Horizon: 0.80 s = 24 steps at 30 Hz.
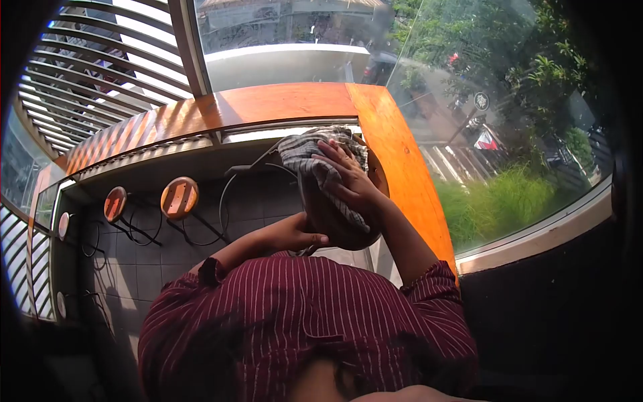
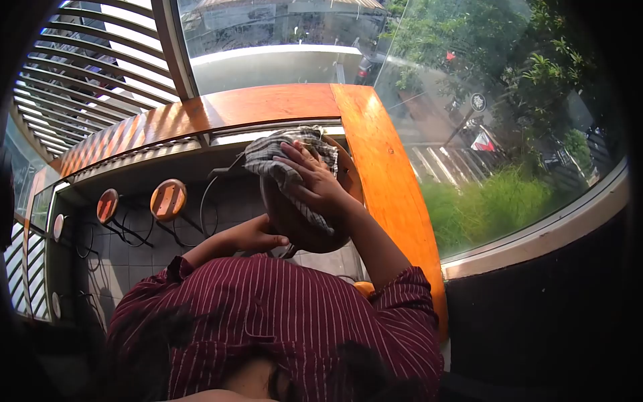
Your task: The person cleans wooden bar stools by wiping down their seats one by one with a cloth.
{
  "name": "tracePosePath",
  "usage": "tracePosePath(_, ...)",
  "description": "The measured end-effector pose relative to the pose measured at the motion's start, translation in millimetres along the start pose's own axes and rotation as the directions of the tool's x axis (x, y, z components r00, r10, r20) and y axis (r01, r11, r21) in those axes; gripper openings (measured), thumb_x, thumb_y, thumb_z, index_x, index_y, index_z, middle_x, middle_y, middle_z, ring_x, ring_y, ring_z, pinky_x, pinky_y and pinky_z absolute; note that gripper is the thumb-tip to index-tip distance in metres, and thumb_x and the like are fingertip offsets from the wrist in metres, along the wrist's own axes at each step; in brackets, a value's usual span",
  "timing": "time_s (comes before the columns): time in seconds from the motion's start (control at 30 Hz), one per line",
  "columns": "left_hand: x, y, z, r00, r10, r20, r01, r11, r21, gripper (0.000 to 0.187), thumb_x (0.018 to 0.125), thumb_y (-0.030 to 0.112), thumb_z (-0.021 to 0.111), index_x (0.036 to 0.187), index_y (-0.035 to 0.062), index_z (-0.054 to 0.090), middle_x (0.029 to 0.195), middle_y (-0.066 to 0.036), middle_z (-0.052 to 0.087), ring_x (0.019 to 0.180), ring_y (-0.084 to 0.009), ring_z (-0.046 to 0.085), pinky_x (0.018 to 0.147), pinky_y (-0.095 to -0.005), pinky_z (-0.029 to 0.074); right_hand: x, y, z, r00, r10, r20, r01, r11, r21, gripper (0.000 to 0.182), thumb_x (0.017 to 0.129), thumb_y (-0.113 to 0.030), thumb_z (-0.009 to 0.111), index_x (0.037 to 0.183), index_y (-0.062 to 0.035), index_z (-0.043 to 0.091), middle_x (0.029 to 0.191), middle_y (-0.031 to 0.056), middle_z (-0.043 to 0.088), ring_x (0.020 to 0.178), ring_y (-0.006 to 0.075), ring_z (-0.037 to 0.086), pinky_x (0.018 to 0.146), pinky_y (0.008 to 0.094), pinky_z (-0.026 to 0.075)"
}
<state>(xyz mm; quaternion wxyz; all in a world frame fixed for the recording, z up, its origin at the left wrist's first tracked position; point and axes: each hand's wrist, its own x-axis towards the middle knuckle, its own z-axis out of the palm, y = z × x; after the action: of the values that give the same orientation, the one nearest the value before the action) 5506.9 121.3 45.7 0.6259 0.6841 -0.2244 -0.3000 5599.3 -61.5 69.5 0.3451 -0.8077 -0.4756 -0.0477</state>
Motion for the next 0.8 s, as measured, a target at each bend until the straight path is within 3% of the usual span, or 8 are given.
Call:
tracePosePath(0.07, 4, 0, 1, 0.999, 0.029, 0.033, -0.026, 0.996, -0.09, 0.051, 0.079, 0.025, 0.059, 0.116, -0.0032, 0.038, 0.11, -0.013, 0.051, 0.104, -0.0183, 0.046, 0.091, -0.0313, 0.034, 12, 56, 1, 0.931, 0.166, -0.326, -0.2, 0.977, -0.072, 0.055, 0.082, -0.041, 0.041, 0.126, -0.0095, 0.035, 0.132, 0.0125, 0.03, 0.125, 0.0288, 0.02, 0.1, 0.0496, 0.009)
tracePosePath(0.1, 8, -1, 1, 0.996, 0.068, 0.061, -0.057, 0.984, -0.17, 0.053, 0.077, 0.027, 0.062, 0.116, -0.0027, 0.039, 0.112, -0.013, 0.05, 0.105, -0.019, 0.045, 0.091, -0.0322, 0.034, 23, 65, -6, 0.843, 0.488, -0.227, -0.483, 0.872, 0.083, 0.057, 0.082, -0.044, 0.039, 0.125, -0.0073, 0.034, 0.129, 0.0145, 0.034, 0.124, 0.0298, 0.023, 0.099, 0.0504, 0.009)
tracePosePath(0.17, 11, -7, -3, 0.993, 0.083, 0.087, -0.064, 0.979, -0.195, 0.055, 0.077, 0.027, 0.062, 0.117, -0.0025, 0.038, 0.112, -0.013, 0.05, 0.104, -0.0186, 0.046, 0.092, -0.032, 0.033, 27, 46, 6, 0.86, 0.376, -0.346, -0.438, 0.891, -0.122, 0.055, 0.081, -0.042, 0.04, 0.124, -0.0069, 0.036, 0.13, 0.0142, 0.031, 0.125, 0.0293, 0.021, 0.099, 0.0515, 0.01)
tracePosePath(0.3, 1, -20, -20, 1.0, 0.022, -0.004, -0.022, 0.986, -0.164, 0.041, 0.08, 0.017, 0.058, 0.113, -0.0025, 0.043, 0.105, -0.008, 0.053, 0.098, -0.0145, 0.049, 0.086, -0.028, 0.038, 2, -37, 15, 0.995, -0.089, -0.033, 0.082, 0.981, -0.176, 0.041, 0.075, -0.031, 0.052, 0.111, -0.0115, 0.048, 0.128, 0.0099, 0.034, 0.122, 0.0282, 0.027, 0.095, 0.0502, 0.019)
tracePosePath(0.43, -6, -37, -36, 0.937, 0.321, -0.134, -0.325, 0.946, -0.004, 0.022, 0.076, 0.01, 0.054, 0.094, -0.0007, 0.05, 0.078, -0.002, 0.052, 0.069, -0.0086, 0.051, 0.054, -0.0219, 0.042, -25, -41, 14, 0.976, -0.218, -0.013, 0.217, 0.974, -0.069, 0.03, 0.068, -0.02, 0.058, 0.096, -0.0092, 0.055, 0.107, 0.0105, 0.05, 0.101, 0.0296, 0.048, 0.08, 0.0399, 0.038)
tracePosePath(0.5, -15, -36, -45, 0.988, 0.047, 0.147, 0.028, 0.882, -0.471, 0.017, 0.079, 0.018, 0.05, 0.086, 0.0025, 0.048, 0.064, 0.0, 0.046, 0.052, -0.0067, 0.044, 0.041, -0.0197, 0.034, -33, -14, 7, 0.993, -0.058, -0.105, 0.059, 0.998, 0.008, 0.034, 0.066, -0.024, 0.061, 0.097, -0.0107, 0.053, 0.095, 0.0113, 0.054, 0.086, 0.0309, 0.054, 0.072, 0.0377, 0.043)
tracePosePath(0.7, -9, -25, -20, 0.999, -0.025, -0.036, 0.007, 0.898, -0.44, 0.038, 0.079, 0.039, 0.049, 0.085, 0.0016, 0.047, 0.054, 0.002, 0.036, 0.041, -0.0072, 0.031, 0.036, -0.0201, 0.023, -10, 91, -5, 0.738, 0.506, -0.447, -0.573, 0.82, -0.018, 0.041, 0.073, -0.035, 0.056, 0.1, -0.0056, 0.048, 0.09, 0.018, 0.058, 0.082, 0.0359, 0.055, 0.07, 0.0425, 0.044)
tracePosePath(0.8, -3, -26, -19, 0.993, -0.094, -0.071, 0.053, 0.897, -0.438, 0.048, 0.08, 0.052, 0.041, 0.086, 0.0041, 0.048, 0.054, 0.003, 0.036, 0.041, -0.0068, 0.03, 0.036, -0.02, 0.022, 21, 30, 10, 0.867, 0.328, -0.375, -0.39, 0.915, -0.101, 0.035, 0.076, -0.032, 0.053, 0.097, -0.004, 0.049, 0.095, 0.0176, 0.055, 0.086, 0.0356, 0.053, 0.073, 0.0418, 0.042)
